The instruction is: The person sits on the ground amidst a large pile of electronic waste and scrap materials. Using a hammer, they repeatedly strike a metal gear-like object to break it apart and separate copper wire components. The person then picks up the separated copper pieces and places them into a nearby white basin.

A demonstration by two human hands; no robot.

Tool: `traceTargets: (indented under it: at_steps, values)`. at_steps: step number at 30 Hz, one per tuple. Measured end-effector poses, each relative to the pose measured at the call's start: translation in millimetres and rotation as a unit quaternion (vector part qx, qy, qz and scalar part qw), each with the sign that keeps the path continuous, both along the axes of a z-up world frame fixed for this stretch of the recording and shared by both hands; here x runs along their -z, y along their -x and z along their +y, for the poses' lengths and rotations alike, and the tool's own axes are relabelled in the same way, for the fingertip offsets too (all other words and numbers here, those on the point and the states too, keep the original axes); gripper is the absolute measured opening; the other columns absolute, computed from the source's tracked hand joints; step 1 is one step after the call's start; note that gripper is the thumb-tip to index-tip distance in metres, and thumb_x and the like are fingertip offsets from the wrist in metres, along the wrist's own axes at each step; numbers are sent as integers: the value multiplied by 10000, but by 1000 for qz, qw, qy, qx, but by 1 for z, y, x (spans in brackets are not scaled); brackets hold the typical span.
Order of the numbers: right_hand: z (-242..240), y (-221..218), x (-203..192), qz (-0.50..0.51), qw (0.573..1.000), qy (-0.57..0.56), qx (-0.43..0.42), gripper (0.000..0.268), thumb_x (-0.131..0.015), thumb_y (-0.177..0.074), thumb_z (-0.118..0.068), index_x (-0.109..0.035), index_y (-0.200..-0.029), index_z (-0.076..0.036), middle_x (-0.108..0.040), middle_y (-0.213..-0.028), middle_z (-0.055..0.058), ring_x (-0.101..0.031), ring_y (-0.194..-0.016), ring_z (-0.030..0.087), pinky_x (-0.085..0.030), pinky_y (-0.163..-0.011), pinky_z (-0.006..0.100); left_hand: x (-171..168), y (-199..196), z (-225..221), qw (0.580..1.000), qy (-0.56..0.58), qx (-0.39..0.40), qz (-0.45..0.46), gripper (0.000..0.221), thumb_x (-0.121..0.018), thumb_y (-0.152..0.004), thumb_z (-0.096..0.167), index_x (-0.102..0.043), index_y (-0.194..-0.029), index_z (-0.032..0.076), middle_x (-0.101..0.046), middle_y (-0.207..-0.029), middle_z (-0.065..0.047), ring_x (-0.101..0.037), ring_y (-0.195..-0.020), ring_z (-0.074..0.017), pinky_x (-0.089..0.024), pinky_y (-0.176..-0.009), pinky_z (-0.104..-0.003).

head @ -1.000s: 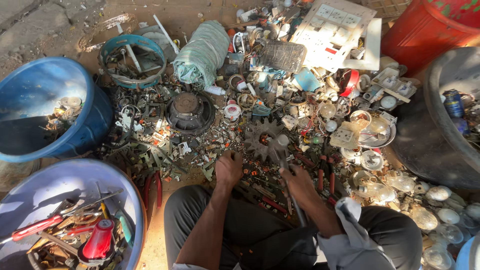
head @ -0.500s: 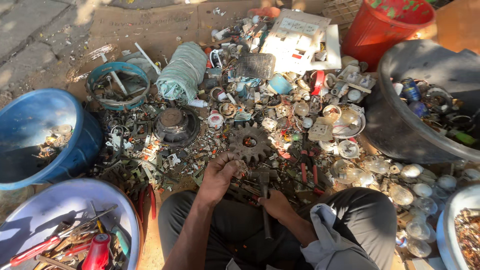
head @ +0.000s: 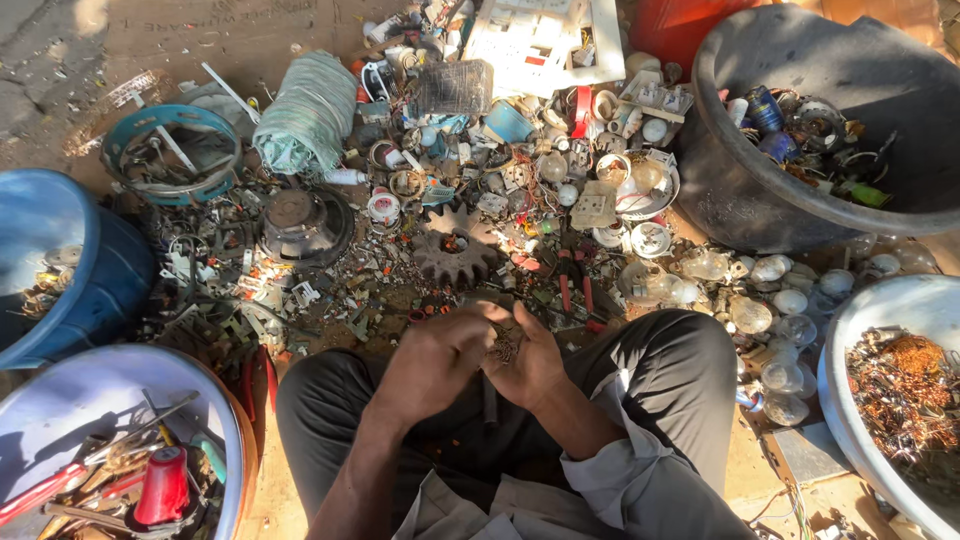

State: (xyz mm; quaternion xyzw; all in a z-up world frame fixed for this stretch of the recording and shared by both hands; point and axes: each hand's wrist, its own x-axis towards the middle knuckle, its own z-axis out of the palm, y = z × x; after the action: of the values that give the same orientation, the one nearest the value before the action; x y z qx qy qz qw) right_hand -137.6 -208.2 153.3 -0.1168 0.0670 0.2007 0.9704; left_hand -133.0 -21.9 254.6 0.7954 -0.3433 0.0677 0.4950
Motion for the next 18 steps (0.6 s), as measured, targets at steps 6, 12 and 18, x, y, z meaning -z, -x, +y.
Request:
traceTargets:
  at_steps: [6, 12, 18]
  values:
    - [-2, 11, -41, -122, 991, -44, -26, 701, -404, -1058, -589, -611, -1367, 6, -656, -1321, 213, -606, -1268, 390, -412, -1176, 548, 57, 11, -29, 661, 550, -142, 490, 326, -441, -1118, 293, -622, -1182, 29, -678, -1174, -119, -672, -1127, -245, -559, -976, -390]
    - [-9, 15, -47, -334, 904, 263, 41, 716, -408, -1112, -550, -593, -1408, 76, -665, -1341, 248, -620, -1278, 389, -446, -1141, 532, 85, 42, -69, 534, 610, 12, 586, 416, -361, -1058, 330, -621, -1224, 51, -677, -1211, -123, -632, -1160, -290, -503, -1020, -440]
    - [-36, 22, -8, -155, 905, 296, 263, 498, -468, -1134, -435, -605, -1271, 24, -656, -1253, 189, -618, -1200, 336, -461, -1092, 482, 67, 27, -59, 538, 654, 99, 523, 671, -273, -1118, 473, -681, -1215, -51, -684, -1201, -200, -638, -1212, -357, -481, -1115, -511]
